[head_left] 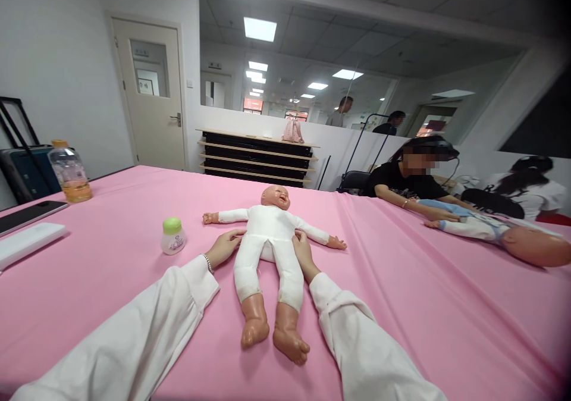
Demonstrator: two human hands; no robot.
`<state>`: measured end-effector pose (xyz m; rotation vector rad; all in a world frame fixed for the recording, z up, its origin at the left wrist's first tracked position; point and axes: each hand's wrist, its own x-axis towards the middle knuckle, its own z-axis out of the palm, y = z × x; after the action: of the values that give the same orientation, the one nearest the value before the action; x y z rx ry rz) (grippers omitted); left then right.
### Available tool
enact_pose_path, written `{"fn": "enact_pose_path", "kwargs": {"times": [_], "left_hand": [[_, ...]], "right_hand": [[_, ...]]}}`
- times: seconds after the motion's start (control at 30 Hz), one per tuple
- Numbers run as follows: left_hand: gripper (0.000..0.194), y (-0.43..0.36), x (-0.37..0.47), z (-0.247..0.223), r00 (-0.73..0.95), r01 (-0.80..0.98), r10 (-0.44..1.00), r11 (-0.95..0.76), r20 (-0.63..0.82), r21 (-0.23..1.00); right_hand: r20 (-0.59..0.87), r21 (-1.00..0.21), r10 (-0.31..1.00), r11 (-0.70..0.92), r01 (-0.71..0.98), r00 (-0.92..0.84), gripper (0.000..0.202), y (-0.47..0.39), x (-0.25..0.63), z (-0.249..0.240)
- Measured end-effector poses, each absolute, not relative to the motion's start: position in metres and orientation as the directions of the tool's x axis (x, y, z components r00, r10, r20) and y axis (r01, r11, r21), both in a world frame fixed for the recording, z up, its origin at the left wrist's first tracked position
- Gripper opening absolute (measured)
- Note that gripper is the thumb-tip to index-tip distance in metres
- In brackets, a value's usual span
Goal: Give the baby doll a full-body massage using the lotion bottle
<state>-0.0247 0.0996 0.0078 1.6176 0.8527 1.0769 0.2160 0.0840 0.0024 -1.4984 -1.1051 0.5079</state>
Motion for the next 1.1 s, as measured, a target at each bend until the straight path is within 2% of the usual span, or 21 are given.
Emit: {"fn": "enact_pose_path", "kwargs": {"times": [0.6, 0.77, 0.93, 1.0, 1.1], "left_hand": [[0.037, 0.097, -0.024, 0.009, 0.349, -0.044, 0.919, -0.176, 0.181, 0.983], [0.037, 0.096, -0.024, 0.011, 0.342, -0.025, 0.918, -0.203, 0.2, 0.979], [0.041, 0.095, -0.025, 0.015, 0.371, -0.059, 0.909, -0.18, 0.189, 0.982], [0.045, 0.095, -0.025, 0.015, 0.395, -0.103, 0.898, -0.165, 0.193, 0.981], [0.049, 0.097, -0.025, 0.013, 0.395, -0.102, 0.893, -0.191, 0.216, 0.976]], "right_hand": [[0.243, -0.946, 0.847, 0.099, 0.309, 0.473, 0.024, 0.088, 0.219, -0.002], [0.207, -0.978, 0.844, 0.176, 0.109, 0.494, 0.024, 0.098, 0.219, -0.007], [0.162, -0.984, 0.873, 0.177, 0.01, 0.46, 0.022, 0.1, 0.217, -0.005], [0.097, -0.983, 0.902, 0.154, -0.103, 0.421, 0.019, 0.096, 0.215, -0.001], [-0.024, -0.93, 0.959, 0.083, -0.357, 0.283, 0.018, 0.087, 0.211, 0.008]]}}
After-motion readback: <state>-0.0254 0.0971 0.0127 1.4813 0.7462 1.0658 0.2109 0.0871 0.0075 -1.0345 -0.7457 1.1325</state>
